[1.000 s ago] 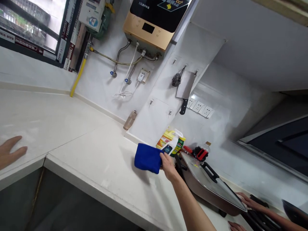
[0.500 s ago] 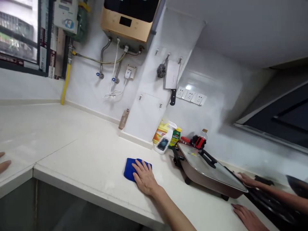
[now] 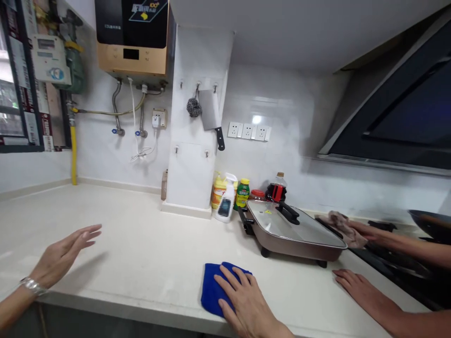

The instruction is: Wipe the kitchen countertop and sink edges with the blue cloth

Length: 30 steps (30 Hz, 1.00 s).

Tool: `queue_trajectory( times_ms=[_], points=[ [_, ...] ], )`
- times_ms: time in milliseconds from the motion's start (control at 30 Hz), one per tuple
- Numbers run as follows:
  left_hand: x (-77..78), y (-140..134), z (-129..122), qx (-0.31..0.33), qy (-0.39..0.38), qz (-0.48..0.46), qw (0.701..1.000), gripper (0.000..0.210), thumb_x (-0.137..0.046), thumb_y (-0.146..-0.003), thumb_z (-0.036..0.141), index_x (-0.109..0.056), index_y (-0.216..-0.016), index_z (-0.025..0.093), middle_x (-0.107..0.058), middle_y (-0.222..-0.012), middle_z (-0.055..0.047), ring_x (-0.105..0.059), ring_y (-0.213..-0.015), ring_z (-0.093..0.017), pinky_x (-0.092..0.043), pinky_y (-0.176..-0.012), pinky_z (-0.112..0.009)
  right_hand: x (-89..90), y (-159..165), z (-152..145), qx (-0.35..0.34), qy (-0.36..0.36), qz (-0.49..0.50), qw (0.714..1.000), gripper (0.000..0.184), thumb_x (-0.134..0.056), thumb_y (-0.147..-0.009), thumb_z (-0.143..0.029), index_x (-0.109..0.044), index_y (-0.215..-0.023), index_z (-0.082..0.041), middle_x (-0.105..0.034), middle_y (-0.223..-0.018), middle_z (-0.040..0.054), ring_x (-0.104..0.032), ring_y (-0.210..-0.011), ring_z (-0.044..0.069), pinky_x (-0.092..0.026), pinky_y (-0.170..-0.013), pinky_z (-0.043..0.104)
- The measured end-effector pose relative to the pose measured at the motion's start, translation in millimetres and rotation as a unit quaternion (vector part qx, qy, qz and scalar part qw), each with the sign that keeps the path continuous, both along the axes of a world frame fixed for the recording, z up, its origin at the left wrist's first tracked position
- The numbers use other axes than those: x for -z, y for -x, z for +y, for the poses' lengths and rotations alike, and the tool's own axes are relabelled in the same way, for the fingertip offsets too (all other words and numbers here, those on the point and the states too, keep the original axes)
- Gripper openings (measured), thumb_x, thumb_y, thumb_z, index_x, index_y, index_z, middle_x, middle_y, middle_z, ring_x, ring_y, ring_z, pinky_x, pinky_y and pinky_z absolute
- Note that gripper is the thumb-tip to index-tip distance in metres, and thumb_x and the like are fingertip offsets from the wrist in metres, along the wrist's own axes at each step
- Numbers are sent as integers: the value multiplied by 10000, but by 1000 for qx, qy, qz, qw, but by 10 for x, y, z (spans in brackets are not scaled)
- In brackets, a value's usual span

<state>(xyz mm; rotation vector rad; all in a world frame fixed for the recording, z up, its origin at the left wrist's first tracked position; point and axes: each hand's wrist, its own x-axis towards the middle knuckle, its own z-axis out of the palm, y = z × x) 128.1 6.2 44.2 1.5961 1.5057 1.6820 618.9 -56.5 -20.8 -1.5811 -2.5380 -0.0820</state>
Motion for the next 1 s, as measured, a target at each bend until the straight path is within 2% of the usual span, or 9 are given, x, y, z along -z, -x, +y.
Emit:
queue_trajectory(
  times_ms=[67,167,200,233,367,500,633,733,1000],
  points=[
    [-180,-365,14,96,-16,-190,977,674,-691,-693,700,-664,-1168,223,-748,-1067,-93,-713,-957,-280,-608,-844,-392,-6,-149,-25,5,3,4,1000,548,-304,-1008,-589,-383,-1516,-400,-293,-1613,-24,-338,-1424,334,-325,-1125,565],
    [-318,-732,110,168,-76,-468,864,362,-658,-763,381,-656,-1100,248,-740,-886,-7,-677,-703,-110,-564,-629,-171,-5,-233,-2,-1,5,18,1000,550,-314,-1004,-588,-391,-1512,-390,-311,-1609,-13,-323,-1427,339,-302,-1127,582],
    [-326,-834,175,179,-83,-518,832,301,-625,-748,302,-663,-1041,244,-716,-822,16,-612,-598,-58,-508,-557,-115,-3,-226,19,-3,6,23,1000,553,-318,-1002,-585,-396,-1510,-382,-315,-1608,-4,-315,-1429,345,-287,-1128,595],
    [-317,-938,255,181,-70,-530,826,274,-589,-734,262,-660,-997,235,-689,-780,28,-535,-519,-25,-449,-501,-86,-2,-206,45,-3,6,29,1000,556,-322,-1000,-582,-401,-1509,-373,-319,-1607,7,-309,-1430,352,-272,-1128,610],
    [-158,-1371,591,101,70,-361,924,367,-528,-758,329,-621,-1090,202,-659,-795,1,-362,-425,-8,-298,-408,-104,-16,-85,167,-16,21,52,998,580,-337,-989,-576,-402,-1511,-332,-323,-1606,47,-288,-1433,372,-213,-1134,647],
    [58,-1610,703,67,147,-208,965,509,-614,-741,475,-642,-1136,155,-707,-856,-73,-385,-411,-30,-257,-390,-153,-83,-61,271,-53,50,63,995,624,-311,-983,-593,-368,-1532,-302,-294,-1616,77,-261,-1428,412,-187,-1119,678],
    [238,-1580,642,71,215,-63,972,628,-694,-613,584,-687,-1033,117,-736,-872,-137,-464,-408,-90,-310,-405,-216,-209,-141,374,-105,80,61,989,629,-386,-945,-612,-376,-1517,-352,-313,-1606,64,-330,-1369,426,-226,-1085,695],
    [352,-1535,622,47,229,4,972,653,-657,-587,604,-683,-1013,109,-736,-835,-131,-461,-397,-103,-323,-423,-241,-258,-184,442,-125,87,57,987,637,-446,-907,-634,-422,-1484,-364,-358,-1580,59,-388,-1315,418,-230,-1086,689],
    [504,-1589,663,-6,217,102,971,486,-549,-663,491,-701,-1005,180,-737,-829,-32,-498,-461,-109,-411,-534,-264,-50,-201,433,-117,83,69,987,677,-287,-964,-649,-335,-1547,-309,-257,-1631,70,-261,-1416,434,-146,-1123,691]
  ],
)
